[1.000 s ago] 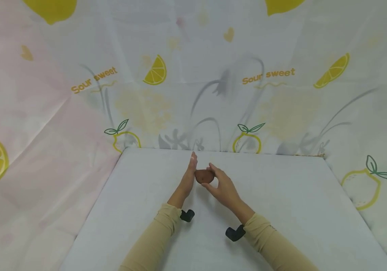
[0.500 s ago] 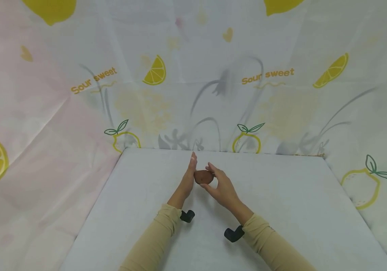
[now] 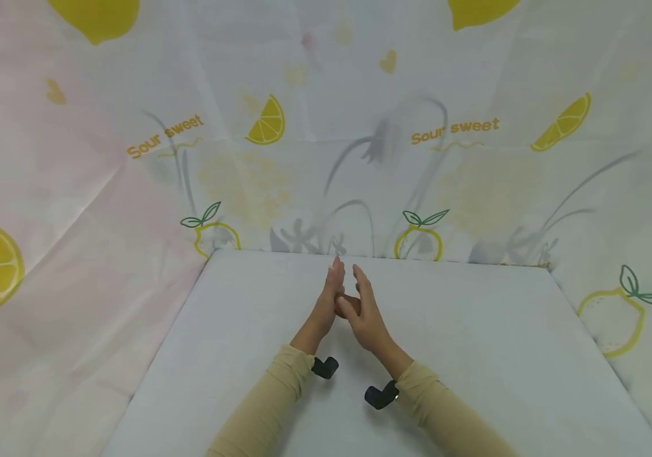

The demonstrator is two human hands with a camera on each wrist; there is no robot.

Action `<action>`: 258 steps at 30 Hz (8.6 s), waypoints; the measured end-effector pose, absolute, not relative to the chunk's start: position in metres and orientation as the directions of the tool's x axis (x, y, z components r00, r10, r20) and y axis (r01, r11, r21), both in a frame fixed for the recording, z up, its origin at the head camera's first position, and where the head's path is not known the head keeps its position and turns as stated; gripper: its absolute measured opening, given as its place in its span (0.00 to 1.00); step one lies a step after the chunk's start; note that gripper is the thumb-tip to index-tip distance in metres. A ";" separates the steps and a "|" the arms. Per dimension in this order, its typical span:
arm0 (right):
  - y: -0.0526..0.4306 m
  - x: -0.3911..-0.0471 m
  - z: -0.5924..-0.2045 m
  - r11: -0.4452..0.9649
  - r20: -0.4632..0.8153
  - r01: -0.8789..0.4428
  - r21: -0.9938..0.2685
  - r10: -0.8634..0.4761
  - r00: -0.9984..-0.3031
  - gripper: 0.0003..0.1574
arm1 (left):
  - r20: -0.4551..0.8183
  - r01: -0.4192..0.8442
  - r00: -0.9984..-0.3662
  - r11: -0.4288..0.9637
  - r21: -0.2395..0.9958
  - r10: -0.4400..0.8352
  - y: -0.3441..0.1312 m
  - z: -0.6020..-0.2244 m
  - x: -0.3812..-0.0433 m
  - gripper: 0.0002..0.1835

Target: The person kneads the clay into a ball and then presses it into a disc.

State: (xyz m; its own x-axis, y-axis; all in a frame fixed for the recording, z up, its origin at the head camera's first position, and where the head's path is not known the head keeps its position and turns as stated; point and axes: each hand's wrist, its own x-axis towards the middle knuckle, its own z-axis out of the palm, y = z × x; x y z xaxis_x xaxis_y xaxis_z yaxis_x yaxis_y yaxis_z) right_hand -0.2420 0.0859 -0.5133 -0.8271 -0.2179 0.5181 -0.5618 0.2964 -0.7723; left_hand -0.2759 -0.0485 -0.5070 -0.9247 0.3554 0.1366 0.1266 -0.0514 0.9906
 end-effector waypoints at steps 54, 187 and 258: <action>0.067 -0.243 -0.463 0.091 0.283 -0.298 -0.950 -0.148 -0.948 0.34 | 0.259 0.236 -0.910 -0.111 0.965 0.322 -0.029 -0.492 -0.258 0.41; 0.056 -0.248 -0.465 0.119 0.548 -0.575 -0.809 -0.197 -0.813 0.38 | 0.168 0.058 -0.919 -0.301 0.952 0.355 -0.033 -0.497 -0.268 0.54; 0.049 -0.238 -0.483 0.100 0.438 -0.456 -0.884 -0.164 -0.884 0.37 | 0.161 0.145 -0.945 -0.078 0.986 0.285 -0.044 -0.494 -0.272 0.48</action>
